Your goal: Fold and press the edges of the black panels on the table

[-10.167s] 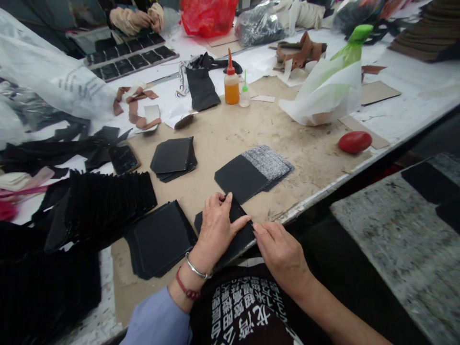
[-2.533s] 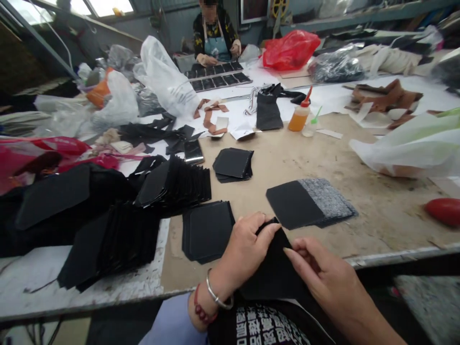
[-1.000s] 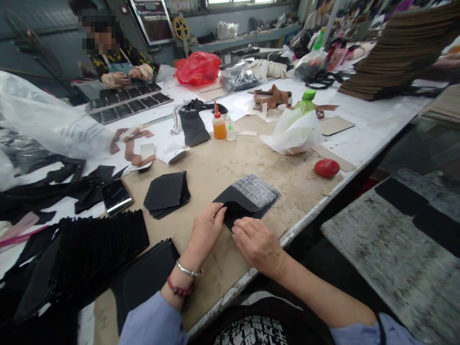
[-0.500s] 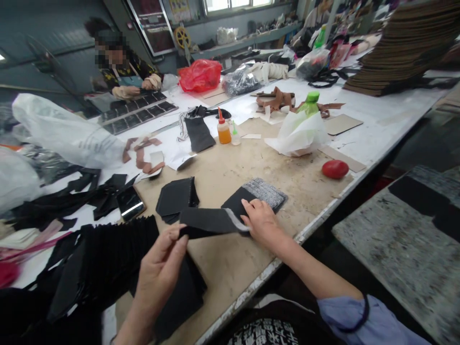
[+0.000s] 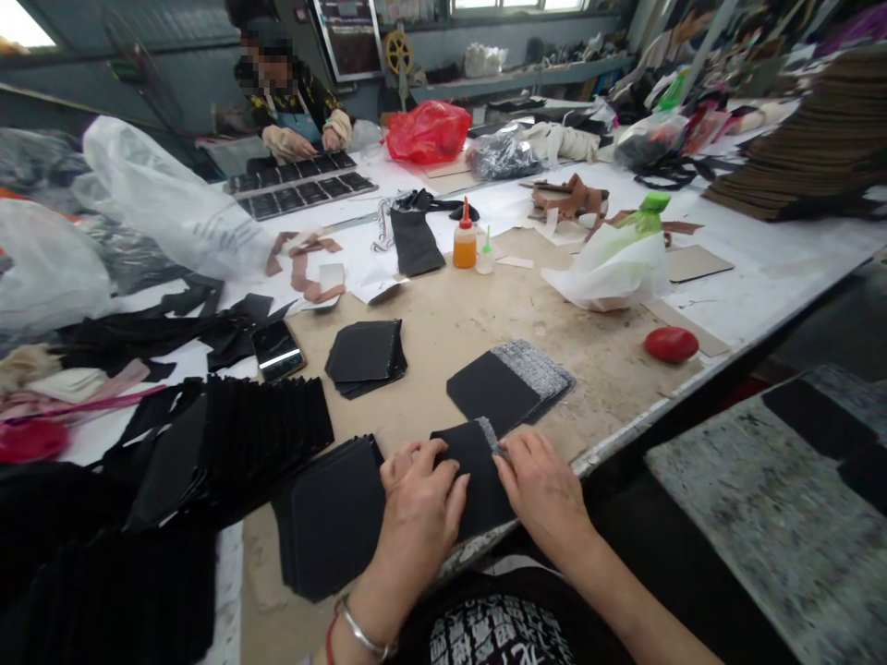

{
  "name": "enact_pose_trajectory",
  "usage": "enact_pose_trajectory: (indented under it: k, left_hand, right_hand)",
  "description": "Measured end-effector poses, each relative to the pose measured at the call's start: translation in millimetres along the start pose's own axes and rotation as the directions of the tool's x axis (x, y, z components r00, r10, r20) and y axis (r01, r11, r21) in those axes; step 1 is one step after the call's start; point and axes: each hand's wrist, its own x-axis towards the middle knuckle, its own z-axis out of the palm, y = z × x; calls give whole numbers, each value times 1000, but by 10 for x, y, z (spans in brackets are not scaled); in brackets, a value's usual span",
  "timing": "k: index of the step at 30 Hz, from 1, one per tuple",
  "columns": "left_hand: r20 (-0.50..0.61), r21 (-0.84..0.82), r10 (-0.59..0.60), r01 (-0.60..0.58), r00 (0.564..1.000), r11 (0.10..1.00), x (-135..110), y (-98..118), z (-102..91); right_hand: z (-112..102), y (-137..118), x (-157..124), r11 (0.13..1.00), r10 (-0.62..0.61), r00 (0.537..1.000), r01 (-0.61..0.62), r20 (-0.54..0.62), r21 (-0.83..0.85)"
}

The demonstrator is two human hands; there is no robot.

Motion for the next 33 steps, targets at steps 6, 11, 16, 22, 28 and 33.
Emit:
enact_pose_trajectory:
  k: [6,11,16,22,28,33]
  left_hand:
    - [47,81,81,-85,996,993,153,86,281]
    - [114,146,58,-74,992,986,152,103,236]
    - [142,156,48,-70,989,985,182,131,211]
    - [5,51,139,-139,990,989,188,52,312]
    - [24,-32,218,-217,976,976,201,-51,354]
    - [21,-23,218,-218,976,976,220,-92,351]
  right_hand:
    - [72,-50,19,989,101,994,-97,-32,115]
    - [43,-54,18,910,238,969,-248,70,334]
    - [2,-31,-14,920,213,968,-243,129,306]
    - [62,-125,-91,1000,-25,994,24,-106,-7]
    - [122,-166,-91,985,-169,973,162,-160,-52]
    - [140,-160,-70,978,-210,965,207,-158,-32]
